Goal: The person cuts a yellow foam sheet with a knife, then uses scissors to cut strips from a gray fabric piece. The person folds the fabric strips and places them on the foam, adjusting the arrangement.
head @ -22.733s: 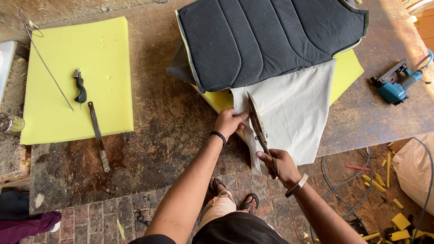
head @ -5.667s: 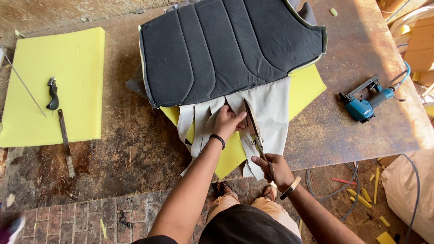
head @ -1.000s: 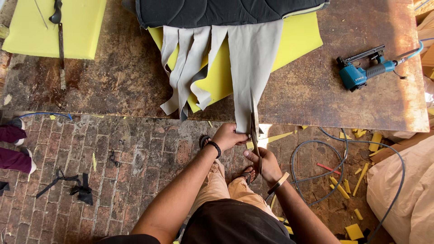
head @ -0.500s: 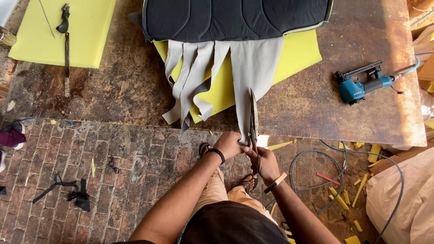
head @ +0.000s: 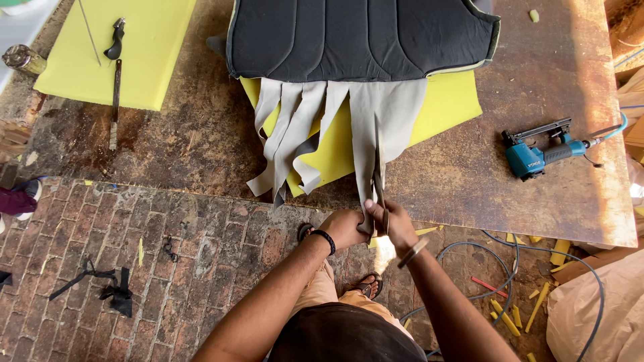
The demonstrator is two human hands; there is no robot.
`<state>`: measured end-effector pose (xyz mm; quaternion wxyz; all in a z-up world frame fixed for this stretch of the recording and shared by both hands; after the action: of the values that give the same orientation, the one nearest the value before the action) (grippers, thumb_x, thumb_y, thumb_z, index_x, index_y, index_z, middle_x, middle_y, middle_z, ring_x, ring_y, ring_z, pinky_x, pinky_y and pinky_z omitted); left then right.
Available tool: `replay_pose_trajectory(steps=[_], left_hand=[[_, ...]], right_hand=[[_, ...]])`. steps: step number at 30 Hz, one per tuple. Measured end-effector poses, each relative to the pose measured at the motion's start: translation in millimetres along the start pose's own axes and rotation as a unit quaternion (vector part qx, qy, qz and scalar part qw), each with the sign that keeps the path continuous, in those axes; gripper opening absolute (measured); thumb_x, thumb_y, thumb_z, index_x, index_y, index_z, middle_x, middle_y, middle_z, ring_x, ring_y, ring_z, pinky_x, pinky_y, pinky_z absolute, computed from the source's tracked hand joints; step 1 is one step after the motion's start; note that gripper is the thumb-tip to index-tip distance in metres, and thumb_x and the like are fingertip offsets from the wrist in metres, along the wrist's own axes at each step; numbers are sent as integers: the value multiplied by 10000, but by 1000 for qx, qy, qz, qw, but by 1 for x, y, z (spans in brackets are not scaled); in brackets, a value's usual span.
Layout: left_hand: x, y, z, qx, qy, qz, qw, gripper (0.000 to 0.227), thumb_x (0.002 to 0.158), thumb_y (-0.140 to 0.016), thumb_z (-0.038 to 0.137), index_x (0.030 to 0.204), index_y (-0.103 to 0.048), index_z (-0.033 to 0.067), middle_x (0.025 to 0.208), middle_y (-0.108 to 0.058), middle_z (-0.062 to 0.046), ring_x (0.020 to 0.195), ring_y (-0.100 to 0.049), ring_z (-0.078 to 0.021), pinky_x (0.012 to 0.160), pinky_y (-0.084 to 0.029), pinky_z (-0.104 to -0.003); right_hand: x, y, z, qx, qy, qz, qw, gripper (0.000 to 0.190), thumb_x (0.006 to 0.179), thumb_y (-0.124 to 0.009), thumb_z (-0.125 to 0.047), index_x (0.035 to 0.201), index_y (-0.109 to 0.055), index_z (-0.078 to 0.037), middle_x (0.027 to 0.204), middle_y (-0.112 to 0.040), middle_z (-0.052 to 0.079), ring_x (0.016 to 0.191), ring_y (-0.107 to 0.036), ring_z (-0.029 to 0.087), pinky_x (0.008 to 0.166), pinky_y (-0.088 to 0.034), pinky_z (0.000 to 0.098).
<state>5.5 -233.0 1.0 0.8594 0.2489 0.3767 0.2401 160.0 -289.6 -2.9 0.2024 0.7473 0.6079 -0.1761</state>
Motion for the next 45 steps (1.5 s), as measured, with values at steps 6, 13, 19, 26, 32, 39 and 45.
replay_pose_trajectory(steps=[6,13,19,26,32,39,45], left_hand=[[2,11,-2,62,-23,-16,998,264,780,-823,292,932,-760,84,896,-763,-115,845,-751,-253,834,-599,-386],[7,9,-1,61,-53,-28,996,283,777,-801,284,991,-767,102,957,-770,-107,896,-747,-250,857,-586,-391],[19,16,-12,131,-74,-85,985,314,796,-809,306,995,-765,68,976,-759,-134,931,-733,-277,885,-575,-404],[52,36,-11,208,-159,-165,951,357,788,-803,327,1039,-756,77,1008,-755,-133,950,-721,-297,864,-567,-430],[105,103,-44,-17,-18,-2,1000,437,815,-748,430,1139,-782,138,1032,-787,-119,911,-762,-252,843,-596,-366],[192,152,-31,-480,-21,209,852,522,778,-817,266,1166,-503,113,993,-650,-25,595,-691,-167,557,-586,-347],[189,157,-34,-445,4,103,890,323,915,-765,235,706,-570,84,618,-630,-8,493,-561,-90,466,-493,-271]], right_hand=[[11,-1,1,36,-4,10,999,467,868,-756,-471,825,-685,-12,574,-542,32,448,-476,133,409,-365,299],[35,-1,-28,0,3,12,1000,498,881,-732,-524,819,-668,-34,593,-580,13,470,-538,127,423,-447,288],[42,-7,-38,47,10,17,999,549,856,-748,-527,758,-664,6,555,-546,48,434,-491,145,389,-375,305],[64,-5,-65,-10,-27,51,998,518,865,-749,-493,771,-689,13,522,-505,20,411,-417,142,386,-317,298],[64,-8,-58,61,-44,38,996,477,868,-743,-507,771,-643,-51,546,-500,-20,442,-473,103,403,-394,268],[52,-12,-62,19,-60,63,996,506,858,-791,-448,683,-578,-24,494,-475,-2,389,-470,123,373,-372,296],[55,-9,-67,-15,-99,69,993,466,831,-771,-488,703,-641,-59,480,-503,1,377,-486,129,380,-394,295]])
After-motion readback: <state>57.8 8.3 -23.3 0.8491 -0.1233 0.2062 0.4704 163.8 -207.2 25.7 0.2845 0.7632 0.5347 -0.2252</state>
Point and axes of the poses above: each hand's wrist, its own x-axis towards the middle knuckle, its own y-axis out of the back of the hand, z = x × y, the point moved 1 cm from there along x, towards the middle knuckle
